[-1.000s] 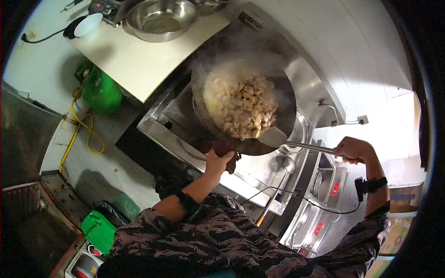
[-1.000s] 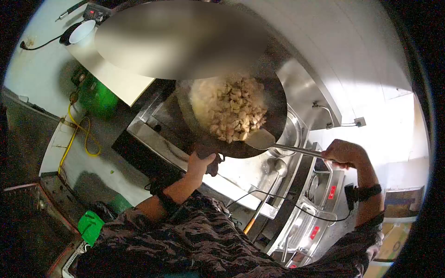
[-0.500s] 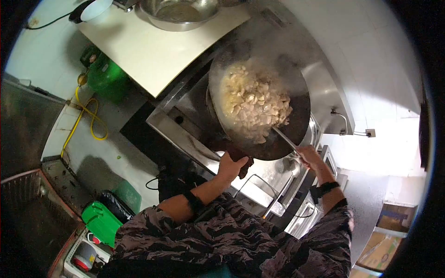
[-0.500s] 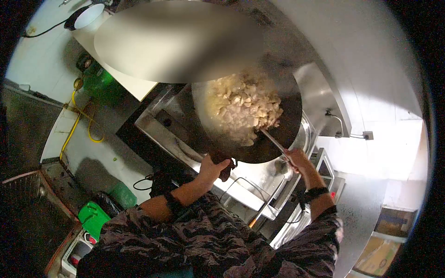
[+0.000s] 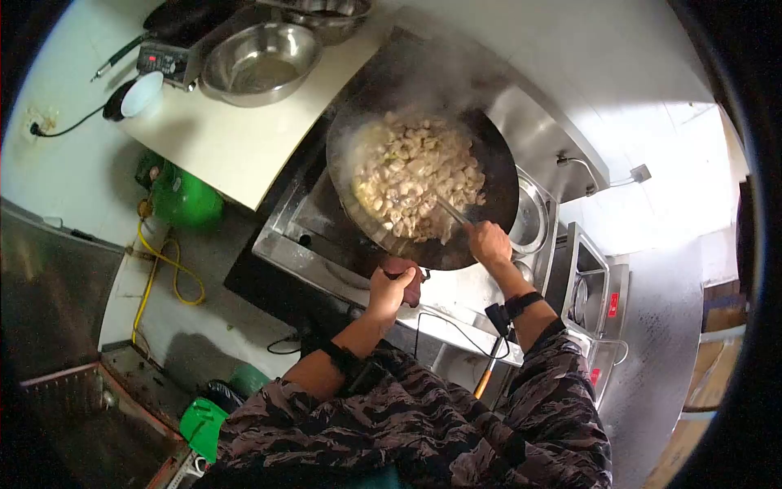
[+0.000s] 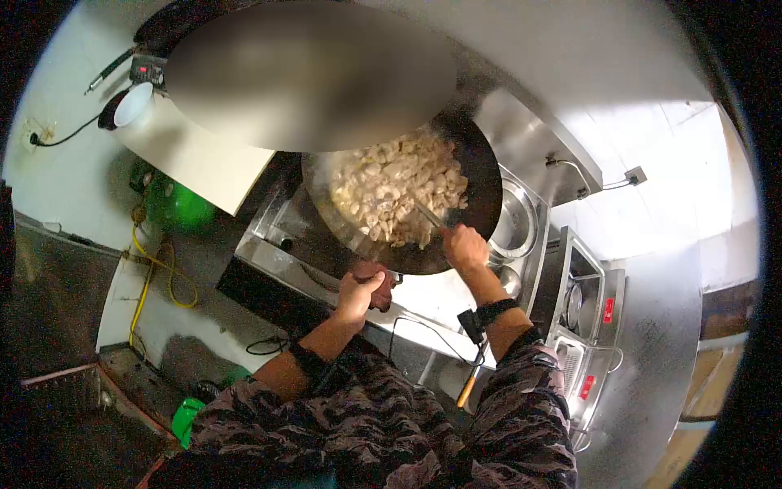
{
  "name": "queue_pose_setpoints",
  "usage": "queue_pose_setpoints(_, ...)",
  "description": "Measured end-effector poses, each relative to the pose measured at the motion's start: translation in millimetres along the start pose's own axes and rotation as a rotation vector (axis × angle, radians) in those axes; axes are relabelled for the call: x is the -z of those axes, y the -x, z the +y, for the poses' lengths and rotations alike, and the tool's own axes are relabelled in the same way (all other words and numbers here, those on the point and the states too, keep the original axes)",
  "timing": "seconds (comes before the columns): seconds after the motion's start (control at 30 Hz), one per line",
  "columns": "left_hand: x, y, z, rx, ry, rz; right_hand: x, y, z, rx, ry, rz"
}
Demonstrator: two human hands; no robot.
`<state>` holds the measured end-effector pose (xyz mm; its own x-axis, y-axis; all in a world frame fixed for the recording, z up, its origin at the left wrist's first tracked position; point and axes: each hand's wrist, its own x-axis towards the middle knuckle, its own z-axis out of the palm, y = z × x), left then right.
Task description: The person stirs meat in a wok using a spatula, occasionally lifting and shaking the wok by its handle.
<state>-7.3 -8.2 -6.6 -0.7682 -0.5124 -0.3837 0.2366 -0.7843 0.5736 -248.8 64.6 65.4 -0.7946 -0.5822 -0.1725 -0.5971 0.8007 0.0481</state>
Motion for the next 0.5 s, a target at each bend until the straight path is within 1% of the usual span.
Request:
queue_pose_setpoints(0.03,2,-3,-2,-0.008,-0.008,-0.014,2,4,1,-0.004,-0.007,0.016)
queue_pose_setpoints(0.1,5,-6,-10,0.023,-0.022,0.086,5,16,5,0.109,0.123,0.072)
queue_pose_setpoints(0.13,3,-6,-13,-0.012,-0.044,0.094,11,24,7,0.167,0.206,0.084)
queue_pose_setpoints(0.17,-2,-2,-5,-0.016,-0.043,0.082,15,32,11,0.16,0.21,0.095)
queue_pose_setpoints(0.23,-9,9,11,0.038,0.056,0.012,22,49,22,0.22,0.294,0.196)
queue_pose_setpoints(0.27,-12,7,10,0.036,0.032,0.07,29,59,26,0.245,0.328,0.161)
queue_pose_setpoints(0.37,-14,12,14,0.039,-0.008,0.091,55,91,43,0.279,0.425,0.16)
queue_pose_setpoints(0.4,-10,6,6,0.028,0.001,0.124,58,97,56,0.29,0.477,0.175)
queue_pose_setpoints(0.43,-10,6,5,0.032,0.004,0.124,76,108,59,0.321,0.485,0.198)
queue_pose_setpoints(0.5,-11,7,7,0.039,-0.019,0.233,97,113,78,0.341,0.52,0.22)
